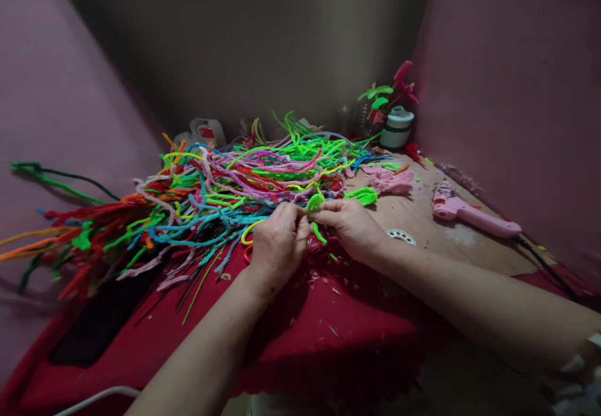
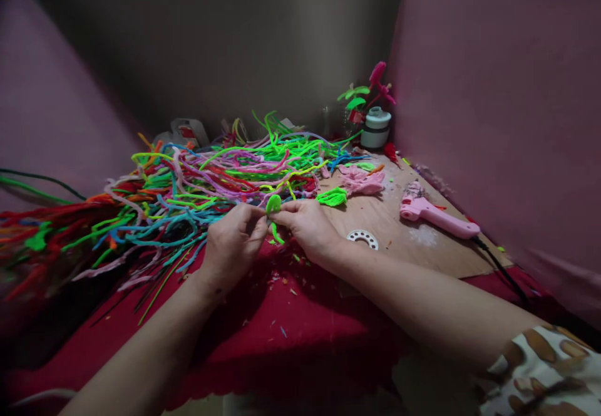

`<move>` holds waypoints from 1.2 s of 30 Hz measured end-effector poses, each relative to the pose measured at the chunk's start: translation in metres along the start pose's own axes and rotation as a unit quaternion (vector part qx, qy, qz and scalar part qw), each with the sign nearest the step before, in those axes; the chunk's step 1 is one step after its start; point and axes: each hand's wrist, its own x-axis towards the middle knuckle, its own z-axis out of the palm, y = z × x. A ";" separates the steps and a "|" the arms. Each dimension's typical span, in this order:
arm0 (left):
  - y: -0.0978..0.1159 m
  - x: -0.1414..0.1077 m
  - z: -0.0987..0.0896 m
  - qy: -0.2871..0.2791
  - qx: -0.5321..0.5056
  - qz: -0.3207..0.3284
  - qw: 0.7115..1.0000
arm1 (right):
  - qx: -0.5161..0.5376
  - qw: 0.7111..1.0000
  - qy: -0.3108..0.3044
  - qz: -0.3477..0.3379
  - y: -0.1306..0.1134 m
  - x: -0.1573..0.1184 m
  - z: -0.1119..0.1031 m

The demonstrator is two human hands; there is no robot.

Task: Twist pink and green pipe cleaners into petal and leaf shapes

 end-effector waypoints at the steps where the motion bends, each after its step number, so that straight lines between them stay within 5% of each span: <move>1: -0.001 0.001 -0.001 -0.001 -0.006 -0.001 1.000 | -0.005 1.000 -0.004 -0.009 -0.001 0.000 0.000; 10: 0.016 -0.002 -0.001 -0.031 0.050 0.046 0.997 | -0.052 0.997 0.054 -0.002 -0.001 -0.003 0.003; 13: 0.009 0.006 -0.013 0.035 -0.124 -0.103 0.986 | -0.008 0.999 0.040 0.000 -0.002 -0.001 0.002; 15: 0.002 0.013 -0.022 0.018 -0.287 -0.265 0.920 | 0.036 0.999 0.009 0.026 -0.003 0.000 0.001; 17: -0.005 0.017 -0.027 -0.065 -0.441 -0.368 0.816 | 0.086 0.994 -0.021 0.066 -0.004 0.001 0.002; 20: -0.010 0.019 -0.026 -0.160 -0.581 -0.418 0.680 | 0.134 0.984 -0.042 0.105 -0.005 0.001 0.002; 22: -0.010 0.019 -0.023 -0.183 -0.605 -0.425 0.649 | 0.141 0.982 -0.053 0.111 -0.005 0.000 0.003; 31: -0.009 0.018 -0.021 -0.207 -0.609 -0.396 0.655 | 0.155 0.976 -0.100 0.114 -0.004 -0.002 0.002; 36: 0.000 0.018 -0.022 -0.214 -0.558 -0.369 0.712 | 0.142 0.980 -0.073 0.118 -0.004 -0.002 0.004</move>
